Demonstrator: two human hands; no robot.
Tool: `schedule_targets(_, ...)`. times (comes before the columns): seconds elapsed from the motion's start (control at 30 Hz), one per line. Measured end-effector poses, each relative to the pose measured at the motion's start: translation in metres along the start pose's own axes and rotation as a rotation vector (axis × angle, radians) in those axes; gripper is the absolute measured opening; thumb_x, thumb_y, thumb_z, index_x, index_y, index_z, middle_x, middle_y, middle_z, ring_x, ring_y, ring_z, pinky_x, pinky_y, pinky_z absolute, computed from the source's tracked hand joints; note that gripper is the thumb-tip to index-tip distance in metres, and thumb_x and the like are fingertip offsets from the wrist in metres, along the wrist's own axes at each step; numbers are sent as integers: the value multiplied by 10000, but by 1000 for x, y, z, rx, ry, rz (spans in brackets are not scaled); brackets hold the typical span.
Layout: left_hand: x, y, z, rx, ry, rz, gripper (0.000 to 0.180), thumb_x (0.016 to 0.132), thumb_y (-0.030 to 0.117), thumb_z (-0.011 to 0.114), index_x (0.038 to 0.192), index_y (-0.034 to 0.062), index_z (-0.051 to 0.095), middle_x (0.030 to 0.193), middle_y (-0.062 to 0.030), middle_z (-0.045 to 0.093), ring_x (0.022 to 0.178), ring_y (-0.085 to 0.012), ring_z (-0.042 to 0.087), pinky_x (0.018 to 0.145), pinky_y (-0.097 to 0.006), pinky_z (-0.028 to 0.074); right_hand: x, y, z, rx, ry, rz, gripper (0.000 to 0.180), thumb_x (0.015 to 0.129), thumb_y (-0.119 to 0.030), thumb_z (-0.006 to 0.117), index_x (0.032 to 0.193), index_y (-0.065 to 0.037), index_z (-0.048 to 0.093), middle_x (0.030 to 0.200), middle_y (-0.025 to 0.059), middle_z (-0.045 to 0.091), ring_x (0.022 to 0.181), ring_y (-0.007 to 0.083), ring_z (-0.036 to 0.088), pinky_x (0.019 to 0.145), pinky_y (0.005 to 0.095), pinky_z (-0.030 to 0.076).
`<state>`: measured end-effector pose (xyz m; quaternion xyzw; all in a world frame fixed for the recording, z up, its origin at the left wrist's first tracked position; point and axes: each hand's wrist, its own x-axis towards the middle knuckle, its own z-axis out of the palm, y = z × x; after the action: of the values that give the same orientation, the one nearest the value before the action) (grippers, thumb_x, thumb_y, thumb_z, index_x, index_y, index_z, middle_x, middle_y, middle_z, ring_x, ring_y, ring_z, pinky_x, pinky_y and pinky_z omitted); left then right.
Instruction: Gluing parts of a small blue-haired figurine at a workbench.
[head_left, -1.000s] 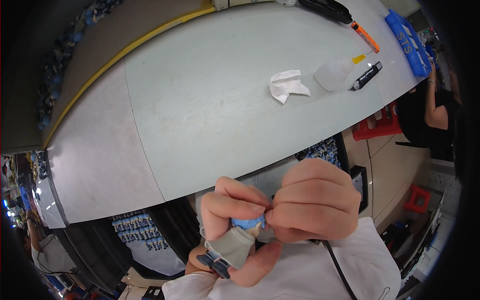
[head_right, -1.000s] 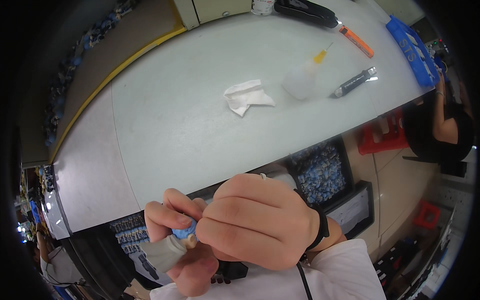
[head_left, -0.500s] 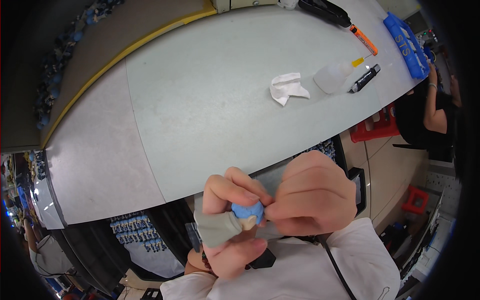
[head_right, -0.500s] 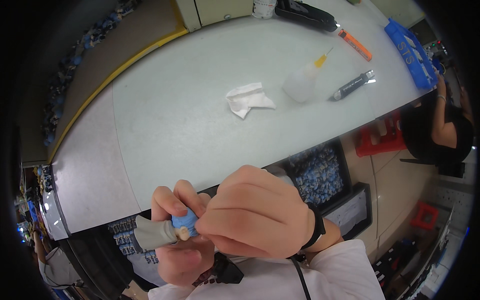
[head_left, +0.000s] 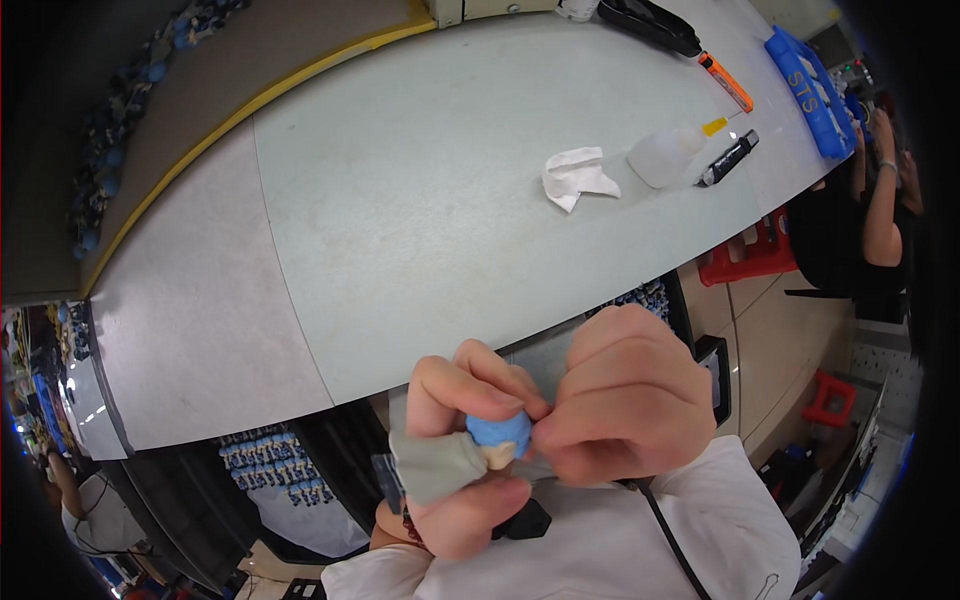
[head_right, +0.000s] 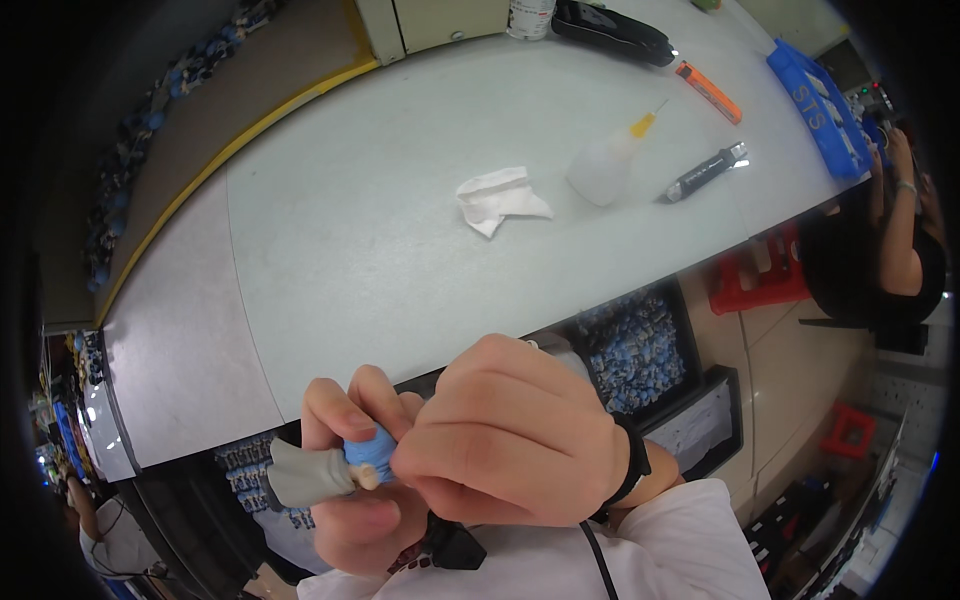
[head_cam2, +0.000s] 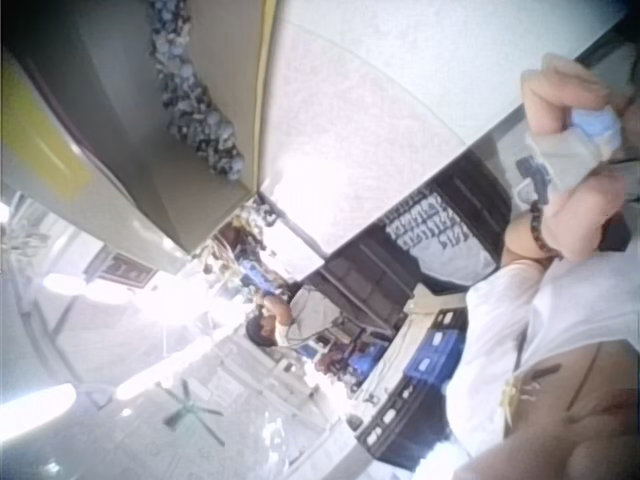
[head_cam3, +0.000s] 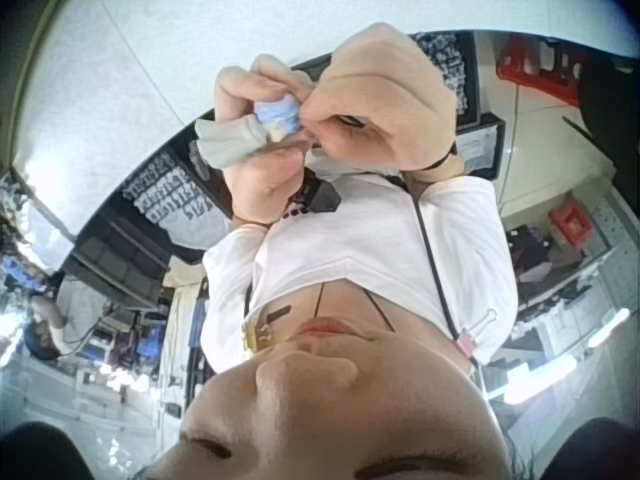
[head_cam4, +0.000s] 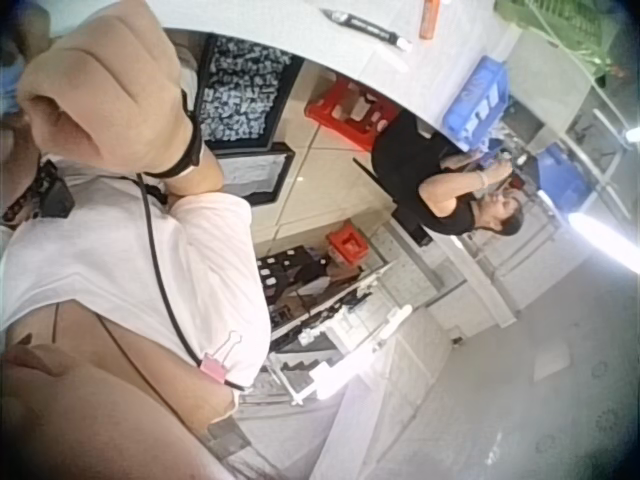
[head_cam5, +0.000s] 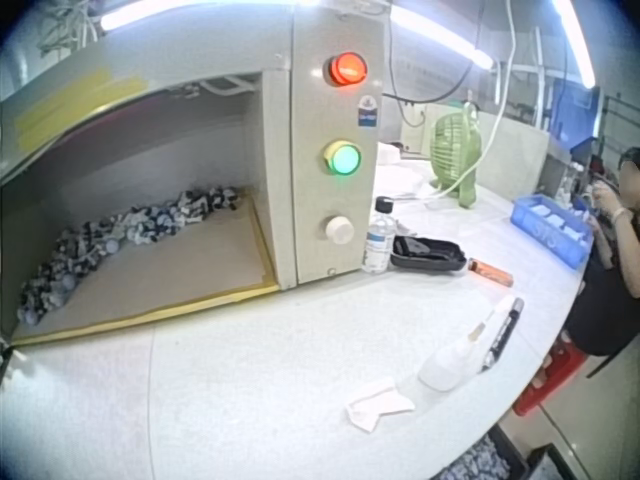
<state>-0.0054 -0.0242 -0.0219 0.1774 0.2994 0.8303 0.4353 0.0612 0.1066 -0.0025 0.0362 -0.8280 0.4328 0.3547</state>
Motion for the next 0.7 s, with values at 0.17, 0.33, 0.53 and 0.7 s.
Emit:
schedule_targets(0.17, -4, 5, 3, 214, -25, 14, 443, 597, -84, 499, 982, 79, 351, 953, -143, 420, 809, -172, 452, 727, -304, 380, -2, -3, -4, -40, -18, -25, 227, 517, -8, 681, 724, -49, 596, 650, 22, 521, 548, 172, 474, 471, 251, 383)
schedule_targets(0.33, -4, 6, 3, 336, -64, -5, 470, 577, -115, 488, 972, 85, 328, 944, -148, 413, 792, -189, 465, 708, -321, 392, -1, -3, -7, -96, -44, -81, 258, 486, -24, 713, 719, -55, 607, 667, 19, 528, 568, 168, 468, 467, 253, 370)
schedule_targets(0.53, -8, -4, 6, 345, -37, 112, 478, 568, -138, 475, 968, 78, 326, 912, -142, 412, 745, -192, 467, 648, -300, 391, -2, -7, -4, -24, 14, -51, 230, 500, 28, 640, 721, -10, 588, 620, 32, 524, 525, 165, 479, 454, 230, 397)
schedule_targets(0.7, -9, -4, 8, 364, -34, 107, 473, 564, -149, 480, 958, 68, 333, 896, -145, 418, 699, -182, 463, 613, -288, 382, -1, -9, -5, -55, 9, -66, 229, 489, 44, 621, 708, 0, 568, 621, 39, 522, 501, 166, 473, 437, 230, 395)
